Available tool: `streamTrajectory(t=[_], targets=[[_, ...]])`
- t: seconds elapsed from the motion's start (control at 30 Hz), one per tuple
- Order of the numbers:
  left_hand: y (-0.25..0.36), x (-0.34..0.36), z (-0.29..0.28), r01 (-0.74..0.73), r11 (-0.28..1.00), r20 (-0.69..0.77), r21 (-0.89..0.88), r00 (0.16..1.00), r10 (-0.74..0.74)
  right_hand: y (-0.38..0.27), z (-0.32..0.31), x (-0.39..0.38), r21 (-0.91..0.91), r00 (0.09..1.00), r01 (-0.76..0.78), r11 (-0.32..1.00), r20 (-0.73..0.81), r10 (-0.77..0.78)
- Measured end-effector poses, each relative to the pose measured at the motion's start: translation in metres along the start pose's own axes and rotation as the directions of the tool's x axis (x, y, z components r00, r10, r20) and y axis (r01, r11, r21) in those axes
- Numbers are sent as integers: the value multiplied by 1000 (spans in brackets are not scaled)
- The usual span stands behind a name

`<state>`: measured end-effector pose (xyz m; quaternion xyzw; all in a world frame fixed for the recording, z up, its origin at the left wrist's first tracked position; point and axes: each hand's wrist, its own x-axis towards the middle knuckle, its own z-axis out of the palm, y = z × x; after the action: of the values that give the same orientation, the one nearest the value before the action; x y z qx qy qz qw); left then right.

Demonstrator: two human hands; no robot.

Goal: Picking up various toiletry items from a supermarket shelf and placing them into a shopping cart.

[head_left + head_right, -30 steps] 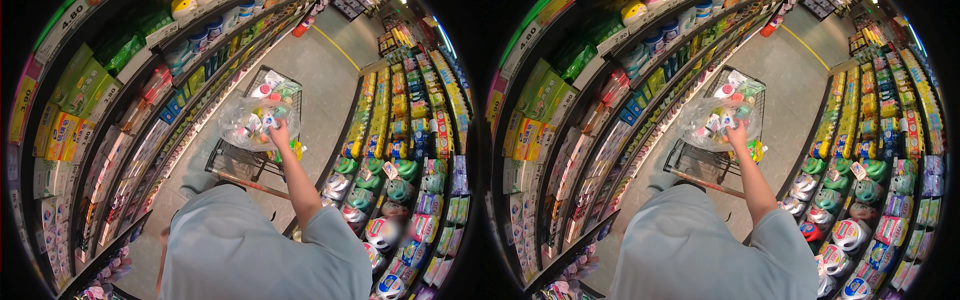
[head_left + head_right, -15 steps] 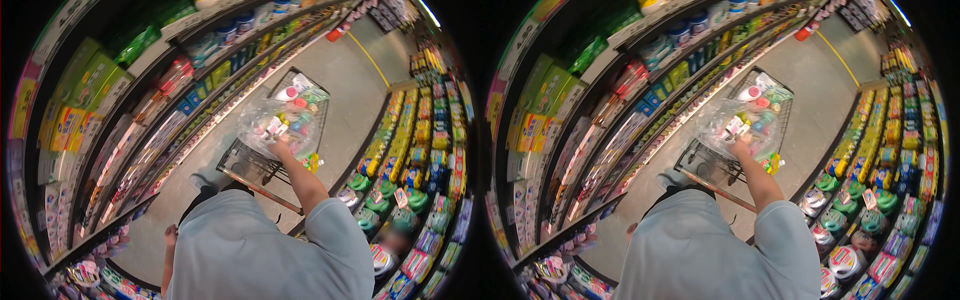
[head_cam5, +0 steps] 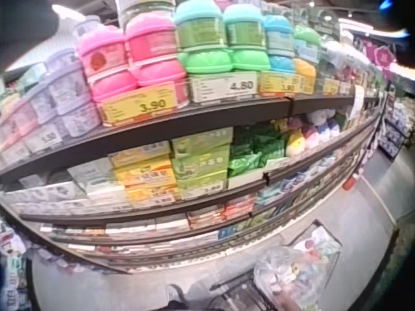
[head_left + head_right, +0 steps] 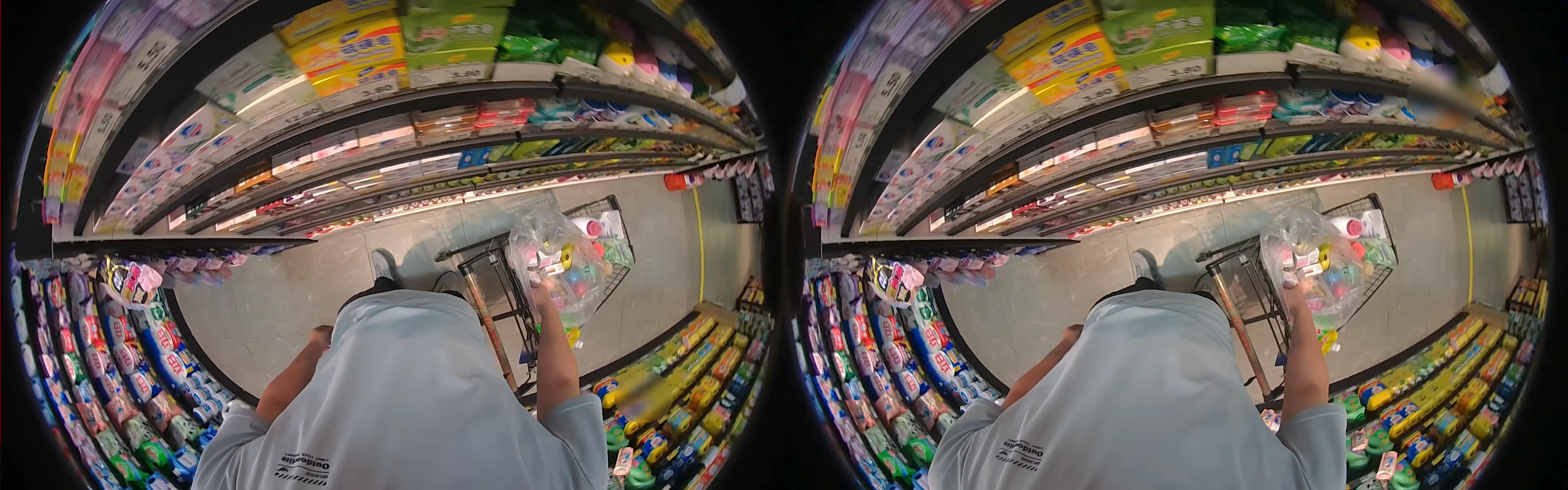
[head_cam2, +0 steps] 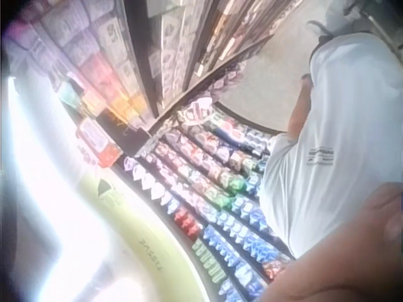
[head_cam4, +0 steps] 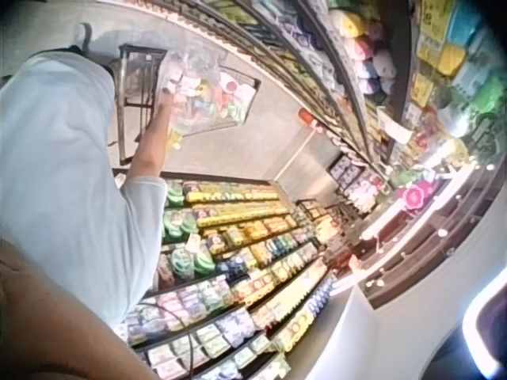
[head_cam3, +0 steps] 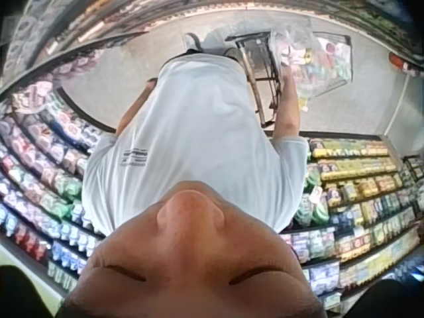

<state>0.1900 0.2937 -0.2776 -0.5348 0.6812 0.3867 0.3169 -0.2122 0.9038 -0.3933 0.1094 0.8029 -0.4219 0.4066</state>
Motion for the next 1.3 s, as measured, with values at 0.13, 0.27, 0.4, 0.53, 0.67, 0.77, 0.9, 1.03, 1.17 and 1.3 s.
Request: streamTrajectory(t=[0.13,0.27,0.4,0.53,0.67,0.77,0.9,1.03,1.17,1.3], targets=[[3,52,11,-19,981,89,-193,995,37,17,-36,-22,2,957,29,1000,-288,-27],[48,60,-15,-32,773,-12,-634,999,31,-94,-1,-70,-15,650,156,988,-751,-115],[140,67,-47,-269,570,-157,-776,958,238,-205,62,-106,-176,370,495,851,-843,-390],[225,51,-83,-448,408,-297,-795,875,382,-311,164,-112,35,765,611,790,-281,-579],[281,37,-112,-697,254,-568,-670,702,430,-391,257,-110,181,721,653,735,147,-677],[296,39,-123,-805,150,-680,-574,571,460,-434,315,-96,224,682,677,701,168,-712],[302,53,-133,-802,161,-671,-575,575,468,-481,341,-95,124,821,539,833,142,-553],[300,58,-139,-750,184,-582,-635,621,525,-485,357,-82,-18,839,540,841,87,-537],[298,65,-141,-717,199,-528,-668,645,552,-488,363,-78,-85,845,534,841,55,-531],[300,61,-146,-679,212,-472,-703,668,575,-478,370,-65,-38,799,602,798,22,-601]])
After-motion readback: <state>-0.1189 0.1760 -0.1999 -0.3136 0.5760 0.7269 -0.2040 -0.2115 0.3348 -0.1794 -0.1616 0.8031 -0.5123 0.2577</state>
